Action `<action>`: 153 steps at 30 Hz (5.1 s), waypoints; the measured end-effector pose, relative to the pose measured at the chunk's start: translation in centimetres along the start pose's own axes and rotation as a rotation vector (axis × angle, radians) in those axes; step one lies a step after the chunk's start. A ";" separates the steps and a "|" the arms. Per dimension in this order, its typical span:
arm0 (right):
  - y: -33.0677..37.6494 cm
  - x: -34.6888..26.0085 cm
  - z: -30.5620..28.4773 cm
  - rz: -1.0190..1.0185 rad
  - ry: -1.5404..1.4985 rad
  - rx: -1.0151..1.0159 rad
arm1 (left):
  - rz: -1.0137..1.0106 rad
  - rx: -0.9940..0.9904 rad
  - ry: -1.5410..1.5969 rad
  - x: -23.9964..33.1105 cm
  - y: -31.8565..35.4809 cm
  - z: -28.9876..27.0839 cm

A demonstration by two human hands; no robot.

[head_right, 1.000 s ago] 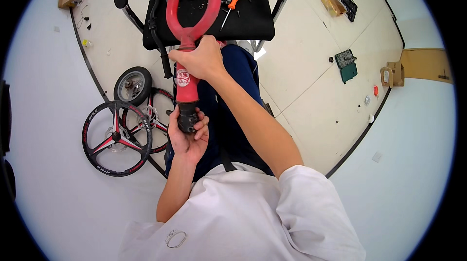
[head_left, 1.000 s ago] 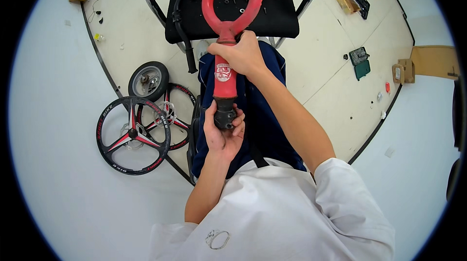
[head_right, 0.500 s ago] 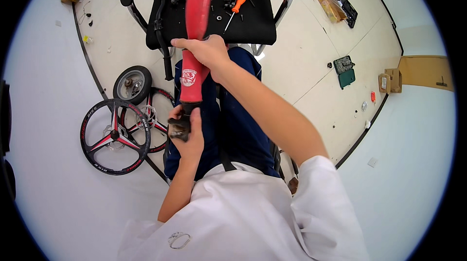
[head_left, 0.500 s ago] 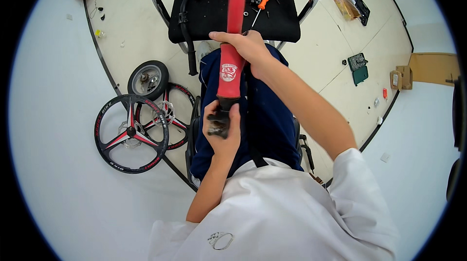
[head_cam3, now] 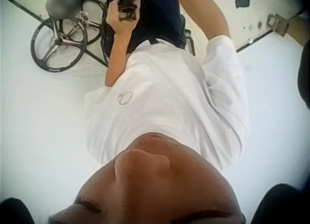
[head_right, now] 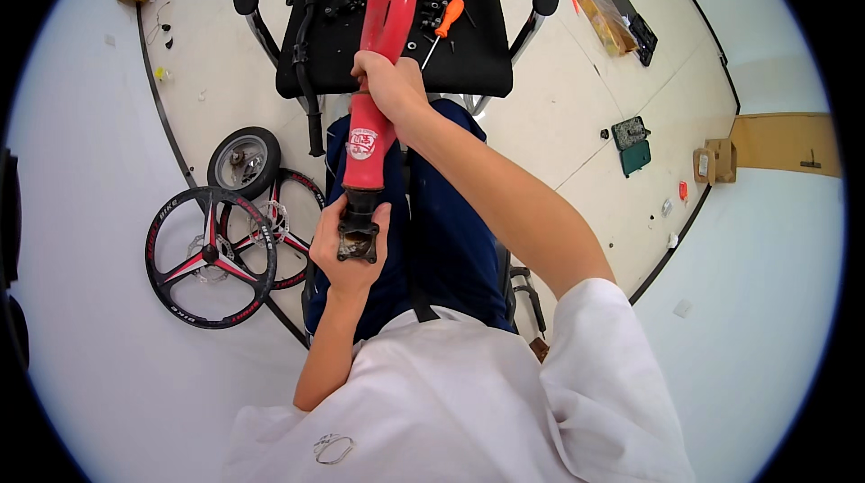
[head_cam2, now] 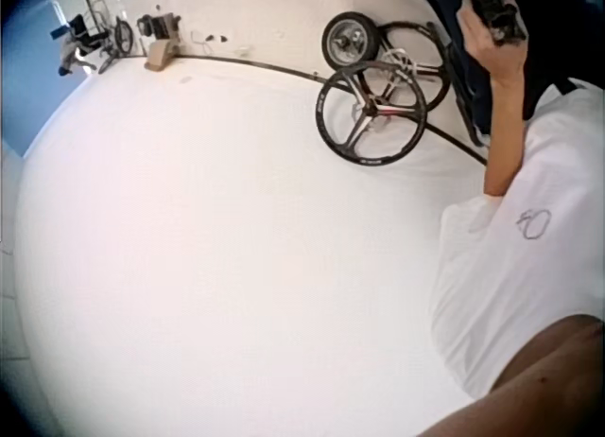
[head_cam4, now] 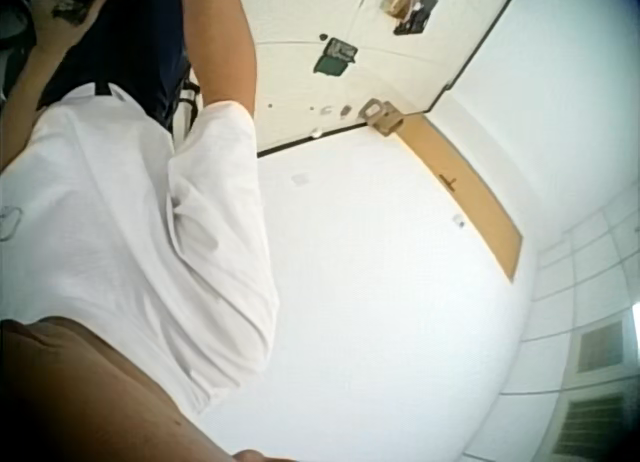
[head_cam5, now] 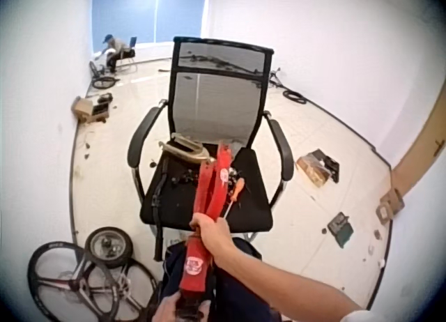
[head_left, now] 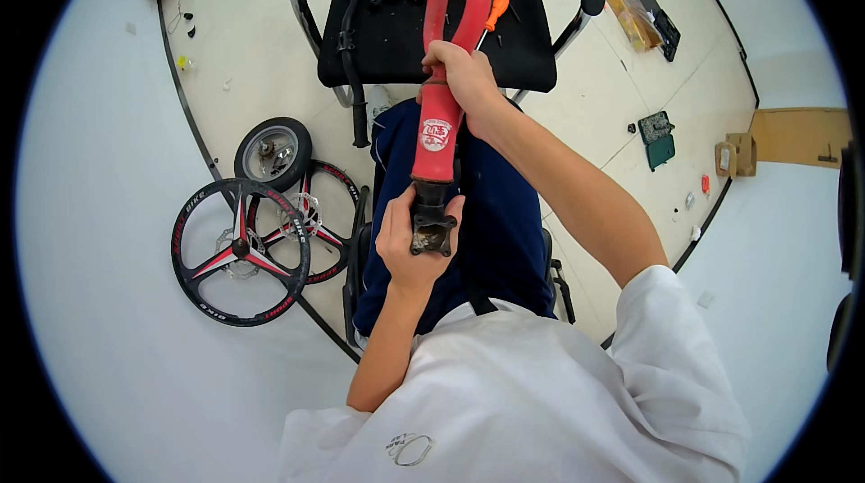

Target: The person assembles a bicycle handlebar by inserting bolts and washers into the stem and tightening them with an Allen key. They repeatedly adjust the handlebar position and secure the components while seated in a workshop.

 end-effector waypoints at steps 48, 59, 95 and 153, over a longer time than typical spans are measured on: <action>-6.8 -0.5 -5.4 -0.094 -0.368 0.005 | -1.141 -0.461 1.323 -1.0 -0.1 4.1; -8.8 0.8 -7.9 -0.102 -0.488 0.133 | -0.184 -0.236 0.307 -0.3 -7.6 2.4; -4.2 1.9 -11.9 -0.150 -0.605 0.227 | 0.351 -0.600 -0.390 -8.0 -5.3 -6.3; -1.4 3.7 -11.1 -0.202 -0.791 0.437 | -0.802 -0.796 0.436 -1.5 -6.7 1.5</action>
Point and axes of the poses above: each hand's wrist, its own y-axis away from the middle knuckle, its own z-axis out of the palm, x = y × z, the point moved 7 cm from there along -y, towards the middle knuckle, and after that the axes turned 13 degrees about y, right-handed, at the moved point
